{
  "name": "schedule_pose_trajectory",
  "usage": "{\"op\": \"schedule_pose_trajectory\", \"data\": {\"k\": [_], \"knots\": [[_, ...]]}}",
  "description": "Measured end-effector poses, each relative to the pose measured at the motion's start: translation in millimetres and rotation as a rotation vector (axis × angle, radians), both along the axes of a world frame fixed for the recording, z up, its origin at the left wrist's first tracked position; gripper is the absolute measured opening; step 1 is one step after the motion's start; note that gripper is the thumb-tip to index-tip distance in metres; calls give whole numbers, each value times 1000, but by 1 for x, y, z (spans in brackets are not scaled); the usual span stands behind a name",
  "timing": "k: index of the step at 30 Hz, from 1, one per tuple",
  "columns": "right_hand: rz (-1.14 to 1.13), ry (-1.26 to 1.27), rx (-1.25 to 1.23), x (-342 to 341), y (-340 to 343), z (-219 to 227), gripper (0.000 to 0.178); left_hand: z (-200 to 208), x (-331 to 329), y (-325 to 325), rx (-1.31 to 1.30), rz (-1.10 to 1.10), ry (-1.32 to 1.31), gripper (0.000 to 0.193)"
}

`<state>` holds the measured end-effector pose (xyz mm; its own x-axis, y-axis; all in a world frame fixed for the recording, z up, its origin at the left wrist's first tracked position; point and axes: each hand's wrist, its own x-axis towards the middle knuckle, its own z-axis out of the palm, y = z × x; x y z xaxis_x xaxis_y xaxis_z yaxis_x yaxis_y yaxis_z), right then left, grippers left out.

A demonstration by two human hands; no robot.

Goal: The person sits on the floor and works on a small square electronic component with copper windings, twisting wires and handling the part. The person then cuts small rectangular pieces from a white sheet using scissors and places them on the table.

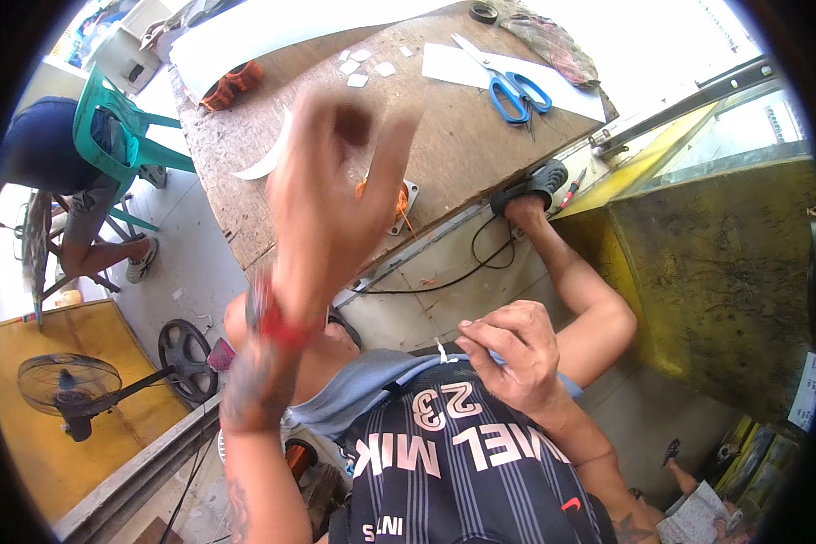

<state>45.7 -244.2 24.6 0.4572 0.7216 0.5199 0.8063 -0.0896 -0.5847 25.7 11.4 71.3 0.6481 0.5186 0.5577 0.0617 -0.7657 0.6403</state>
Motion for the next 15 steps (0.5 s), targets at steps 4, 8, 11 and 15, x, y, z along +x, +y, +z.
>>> {"op": "schedule_pose_trajectory", "data": {"k": [4,8,11,15], "knots": [[162,5,-19,-2,15,-7,33,-16,-91,-51,-947,-88,407,29],[305,-49,-60,1,29,-12,39,-40,-113,-65,-1314,-161,335,32],[245,808,69,6,40,-11,39,-39,-122,-71,-1231,-134,328,30],[348,1919,21,26,74,-11,56,-39,-132,-79,-1110,-155,420,28]]}}
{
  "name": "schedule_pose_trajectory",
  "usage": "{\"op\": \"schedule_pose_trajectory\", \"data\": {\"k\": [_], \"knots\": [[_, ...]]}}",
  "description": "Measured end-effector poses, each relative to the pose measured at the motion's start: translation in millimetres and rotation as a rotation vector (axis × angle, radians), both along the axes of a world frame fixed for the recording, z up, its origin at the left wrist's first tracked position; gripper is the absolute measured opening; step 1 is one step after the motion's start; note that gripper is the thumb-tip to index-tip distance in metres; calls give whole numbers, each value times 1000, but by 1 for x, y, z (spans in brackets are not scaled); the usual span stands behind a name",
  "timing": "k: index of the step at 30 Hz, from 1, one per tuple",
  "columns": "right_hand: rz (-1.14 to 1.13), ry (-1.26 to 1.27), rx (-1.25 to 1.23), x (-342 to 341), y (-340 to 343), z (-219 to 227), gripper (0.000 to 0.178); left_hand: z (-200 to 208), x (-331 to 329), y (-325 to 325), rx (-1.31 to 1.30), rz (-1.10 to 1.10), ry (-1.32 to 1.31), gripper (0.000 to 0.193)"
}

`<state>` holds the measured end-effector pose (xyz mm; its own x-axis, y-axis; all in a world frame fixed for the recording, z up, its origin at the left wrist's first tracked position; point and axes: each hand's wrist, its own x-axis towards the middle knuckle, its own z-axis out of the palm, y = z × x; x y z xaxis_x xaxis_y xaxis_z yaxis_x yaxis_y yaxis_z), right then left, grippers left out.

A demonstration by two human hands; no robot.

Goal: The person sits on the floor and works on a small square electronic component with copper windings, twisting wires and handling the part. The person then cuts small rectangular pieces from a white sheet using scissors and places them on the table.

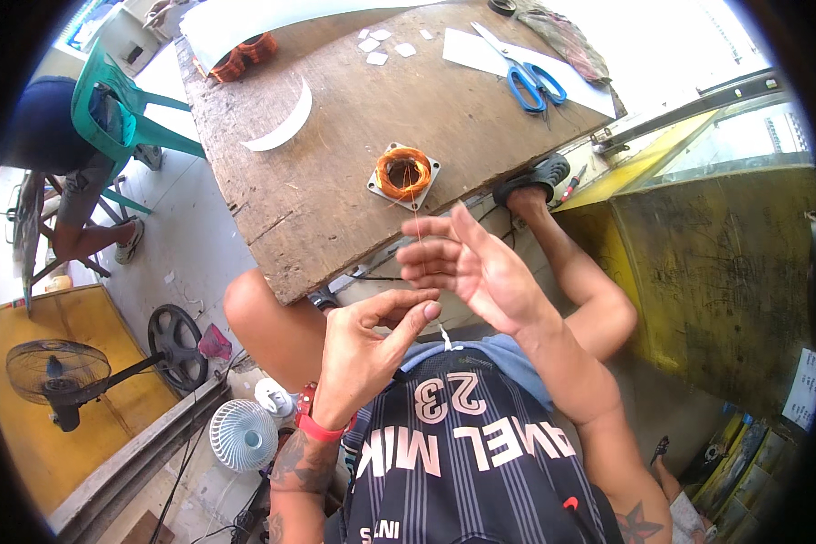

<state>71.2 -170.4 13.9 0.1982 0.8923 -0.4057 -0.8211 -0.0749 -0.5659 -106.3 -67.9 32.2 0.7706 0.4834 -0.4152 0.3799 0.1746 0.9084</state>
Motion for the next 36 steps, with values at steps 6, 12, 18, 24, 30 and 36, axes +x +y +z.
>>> {"op": "schedule_pose_trajectory", "data": {"k": [6,12,18,24,30,36], "knots": [[-82,276,21,1,26,9,42,-4,-15,-3,19,58,-16,23],[-93,252,7,2,24,5,36,18,-33,23,153,-101,57,19],[19,141,5,8,22,2,32,19,24,90,1140,-88,19,19],[26,-80,-55,2,23,3,30,30,31,72,1029,-209,23,15],[78,-143,-63,5,24,-2,27,28,15,37,1244,-233,-161,18],[47,-100,-58,8,22,-2,23,11,2,23,1076,-295,-243,22]]}}
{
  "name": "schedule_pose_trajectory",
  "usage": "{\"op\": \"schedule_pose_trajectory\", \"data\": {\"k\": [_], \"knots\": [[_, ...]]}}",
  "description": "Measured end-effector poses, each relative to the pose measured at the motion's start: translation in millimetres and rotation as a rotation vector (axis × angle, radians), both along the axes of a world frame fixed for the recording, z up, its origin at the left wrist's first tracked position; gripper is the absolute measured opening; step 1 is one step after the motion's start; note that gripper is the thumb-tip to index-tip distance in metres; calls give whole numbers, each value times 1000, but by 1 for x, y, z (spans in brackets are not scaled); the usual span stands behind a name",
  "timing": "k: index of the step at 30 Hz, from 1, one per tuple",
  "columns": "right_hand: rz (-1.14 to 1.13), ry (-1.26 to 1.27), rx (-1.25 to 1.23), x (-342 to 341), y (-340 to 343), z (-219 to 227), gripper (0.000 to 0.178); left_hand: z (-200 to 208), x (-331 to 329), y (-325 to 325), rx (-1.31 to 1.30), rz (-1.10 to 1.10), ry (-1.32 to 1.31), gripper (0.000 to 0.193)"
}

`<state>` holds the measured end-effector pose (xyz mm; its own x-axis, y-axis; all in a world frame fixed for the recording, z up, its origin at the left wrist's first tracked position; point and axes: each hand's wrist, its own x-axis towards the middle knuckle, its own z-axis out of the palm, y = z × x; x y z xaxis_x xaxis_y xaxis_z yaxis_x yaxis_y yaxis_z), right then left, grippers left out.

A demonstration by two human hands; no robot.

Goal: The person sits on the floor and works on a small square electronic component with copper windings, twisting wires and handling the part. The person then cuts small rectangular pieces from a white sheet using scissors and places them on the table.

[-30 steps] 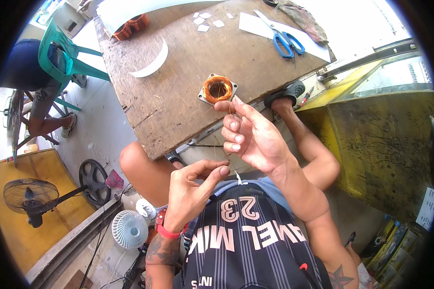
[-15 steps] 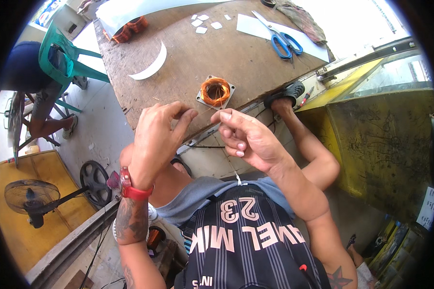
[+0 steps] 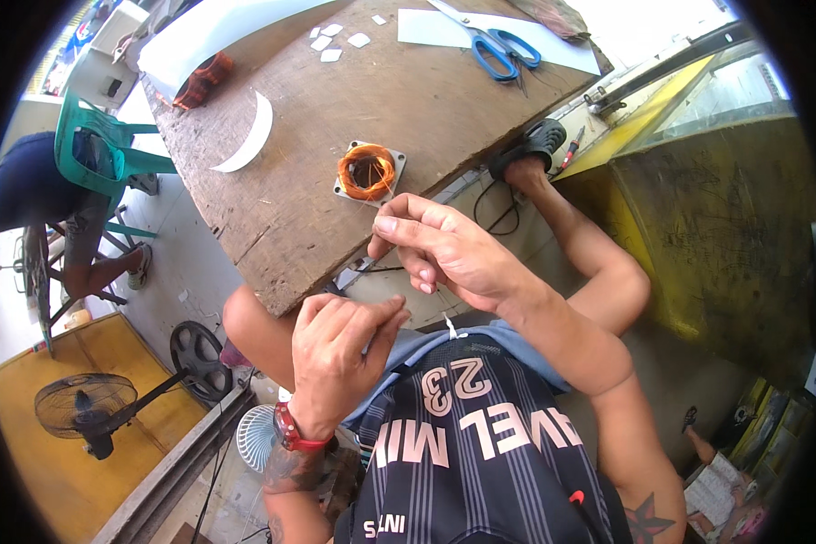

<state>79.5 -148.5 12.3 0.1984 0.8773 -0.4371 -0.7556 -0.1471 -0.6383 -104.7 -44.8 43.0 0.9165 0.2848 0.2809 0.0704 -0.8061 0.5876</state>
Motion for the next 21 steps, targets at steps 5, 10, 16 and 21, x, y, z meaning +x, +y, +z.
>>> {"op": "schedule_pose_trajectory", "data": {"k": [5,10,16,21], "knots": [[14,27,-26,10,-11,4,22,-1,18,18,131,327,1,40],[3,-17,-38,13,-22,6,22,-14,63,50,277,160,67,43],[45,-185,-61,7,-22,4,26,-6,65,60,230,95,119,41],[31,-583,-81,-8,-20,4,26,8,59,39,10,184,26,27]]}}
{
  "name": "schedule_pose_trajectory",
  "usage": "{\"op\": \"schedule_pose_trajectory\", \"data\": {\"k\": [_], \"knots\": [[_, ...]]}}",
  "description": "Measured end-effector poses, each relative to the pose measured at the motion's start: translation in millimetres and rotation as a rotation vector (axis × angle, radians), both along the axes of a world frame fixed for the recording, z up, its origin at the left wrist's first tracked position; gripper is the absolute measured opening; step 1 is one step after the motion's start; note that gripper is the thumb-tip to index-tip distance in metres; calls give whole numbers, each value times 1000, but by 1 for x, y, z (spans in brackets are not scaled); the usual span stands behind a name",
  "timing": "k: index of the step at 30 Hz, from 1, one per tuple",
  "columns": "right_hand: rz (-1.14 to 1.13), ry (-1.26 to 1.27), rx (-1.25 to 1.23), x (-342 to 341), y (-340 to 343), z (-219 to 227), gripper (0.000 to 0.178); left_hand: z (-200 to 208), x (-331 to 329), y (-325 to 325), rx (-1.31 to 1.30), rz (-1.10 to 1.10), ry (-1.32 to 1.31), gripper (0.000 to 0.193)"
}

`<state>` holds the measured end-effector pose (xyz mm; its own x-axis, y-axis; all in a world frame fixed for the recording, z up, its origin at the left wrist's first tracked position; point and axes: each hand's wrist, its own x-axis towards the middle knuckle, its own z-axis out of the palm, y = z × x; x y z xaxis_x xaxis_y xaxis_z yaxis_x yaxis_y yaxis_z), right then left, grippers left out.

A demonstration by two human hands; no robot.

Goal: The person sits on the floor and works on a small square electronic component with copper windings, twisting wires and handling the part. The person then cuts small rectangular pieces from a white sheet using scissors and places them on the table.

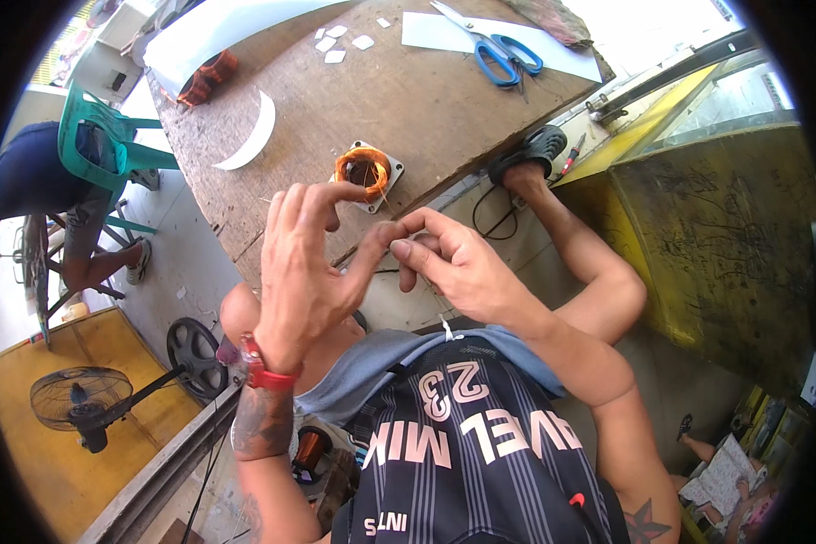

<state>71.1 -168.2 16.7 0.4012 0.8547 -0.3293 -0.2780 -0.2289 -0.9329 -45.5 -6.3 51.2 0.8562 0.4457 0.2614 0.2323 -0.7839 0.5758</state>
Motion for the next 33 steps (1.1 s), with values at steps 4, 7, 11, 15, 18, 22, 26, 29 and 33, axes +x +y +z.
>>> {"op": "schedule_pose_trajectory", "data": {"k": [4,7,11,15,18,22,26,29,33], "knots": [[18,-283,-48,-11,-3,-7,27,-11,11,-24,42,142,29,22],[-6,-167,42,-13,-1,-17,25,-15,6,-33,-308,181,-132,19],[-121,405,119,1,3,-26,19,-12,-30,-48,-737,141,81,24],[-4,276,214,13,1,-21,17,-23,-39,-55,-611,50,216,24],[50,-713,183,12,-2,-15,14,-27,-32,-43,-827,182,140,35],[81,-1279,249,8,0,-11,17,-24,-19,-23,-894,158,114,35],[-48,-1128,278,6,3,-8,17,-24,-16,-22,-883,158,95,28],[-83,-685,10,9,-1,-5,19,-33,-15,-25,-839,156,-1,23],[-26,-112,-89,22,3,-12,21,-45,-15,-28,-700,174,-75,19]]}}
